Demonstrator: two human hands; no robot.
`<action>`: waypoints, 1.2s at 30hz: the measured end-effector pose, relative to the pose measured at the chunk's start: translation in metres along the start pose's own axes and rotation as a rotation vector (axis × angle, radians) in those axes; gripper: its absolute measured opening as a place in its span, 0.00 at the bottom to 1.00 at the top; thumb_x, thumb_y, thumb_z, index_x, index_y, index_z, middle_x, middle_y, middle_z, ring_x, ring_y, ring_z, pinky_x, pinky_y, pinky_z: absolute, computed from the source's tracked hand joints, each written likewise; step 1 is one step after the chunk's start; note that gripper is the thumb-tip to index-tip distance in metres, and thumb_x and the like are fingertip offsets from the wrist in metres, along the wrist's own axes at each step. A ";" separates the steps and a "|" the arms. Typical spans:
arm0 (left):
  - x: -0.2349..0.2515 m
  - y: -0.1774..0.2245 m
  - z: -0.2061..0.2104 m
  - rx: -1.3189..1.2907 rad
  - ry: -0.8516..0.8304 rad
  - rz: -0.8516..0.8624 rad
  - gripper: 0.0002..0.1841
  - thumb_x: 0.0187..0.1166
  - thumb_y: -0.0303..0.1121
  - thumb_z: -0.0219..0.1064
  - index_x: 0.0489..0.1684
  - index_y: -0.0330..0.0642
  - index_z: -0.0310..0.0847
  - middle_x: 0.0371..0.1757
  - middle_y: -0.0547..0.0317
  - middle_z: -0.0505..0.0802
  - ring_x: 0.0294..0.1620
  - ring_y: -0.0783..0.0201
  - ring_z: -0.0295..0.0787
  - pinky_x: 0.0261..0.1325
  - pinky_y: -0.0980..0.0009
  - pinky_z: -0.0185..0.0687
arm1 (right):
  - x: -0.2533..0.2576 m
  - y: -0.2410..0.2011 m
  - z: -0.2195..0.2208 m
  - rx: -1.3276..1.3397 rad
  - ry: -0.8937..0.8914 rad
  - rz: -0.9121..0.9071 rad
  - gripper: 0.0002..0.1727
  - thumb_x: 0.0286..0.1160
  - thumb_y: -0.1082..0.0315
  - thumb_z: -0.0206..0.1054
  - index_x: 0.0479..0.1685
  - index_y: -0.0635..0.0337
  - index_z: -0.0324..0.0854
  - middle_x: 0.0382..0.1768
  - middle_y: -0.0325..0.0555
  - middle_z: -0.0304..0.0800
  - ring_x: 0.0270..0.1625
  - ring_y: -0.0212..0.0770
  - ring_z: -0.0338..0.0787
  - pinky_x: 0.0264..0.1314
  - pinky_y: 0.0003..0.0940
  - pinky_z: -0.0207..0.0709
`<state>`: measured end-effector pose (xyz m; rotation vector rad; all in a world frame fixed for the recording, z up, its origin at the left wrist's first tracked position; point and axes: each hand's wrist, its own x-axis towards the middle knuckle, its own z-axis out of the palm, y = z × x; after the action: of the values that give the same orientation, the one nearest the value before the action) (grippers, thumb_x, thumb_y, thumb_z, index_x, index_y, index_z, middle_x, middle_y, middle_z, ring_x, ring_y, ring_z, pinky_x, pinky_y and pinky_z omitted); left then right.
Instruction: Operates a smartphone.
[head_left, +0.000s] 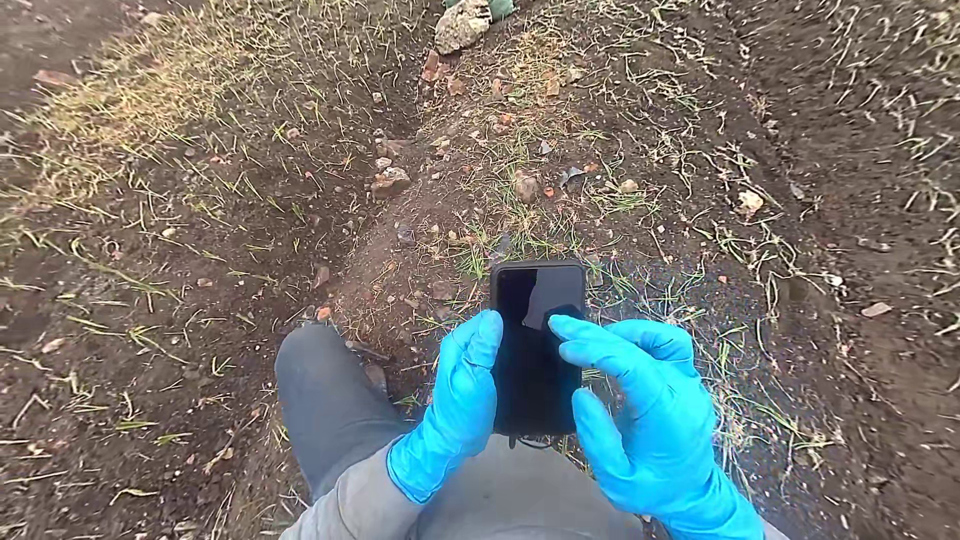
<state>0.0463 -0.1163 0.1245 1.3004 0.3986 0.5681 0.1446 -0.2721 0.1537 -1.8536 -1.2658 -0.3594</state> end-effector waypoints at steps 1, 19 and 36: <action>0.000 0.000 -0.002 0.008 0.014 -0.002 0.26 0.95 0.48 0.43 0.41 0.47 0.88 0.38 0.56 0.93 0.40 0.62 0.93 0.43 0.60 0.92 | -0.006 0.000 0.001 0.024 0.003 0.002 0.16 0.80 0.52 0.53 0.56 0.41 0.83 0.62 0.28 0.92 0.70 0.29 0.80 0.76 0.35 0.62; -0.005 -0.007 -0.004 0.002 -0.029 -0.012 0.26 0.95 0.48 0.44 0.40 0.46 0.88 0.37 0.55 0.93 0.40 0.61 0.93 0.43 0.60 0.93 | 0.020 -0.001 -0.004 -0.041 0.012 0.034 0.21 0.79 0.51 0.55 0.64 0.48 0.80 0.68 0.37 0.89 0.75 0.35 0.78 0.78 0.40 0.65; 0.005 -0.004 -0.013 -0.063 0.018 -0.078 0.26 0.97 0.47 0.41 0.49 0.45 0.89 0.43 0.52 0.95 0.44 0.59 0.95 0.45 0.57 0.94 | -0.023 -0.005 -0.005 0.062 0.017 0.086 0.17 0.84 0.49 0.50 0.54 0.37 0.84 0.62 0.26 0.92 0.71 0.30 0.81 0.74 0.34 0.67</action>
<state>0.0434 -0.1037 0.1177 1.2150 0.4412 0.5225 0.1306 -0.2895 0.1445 -1.8419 -1.1692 -0.2856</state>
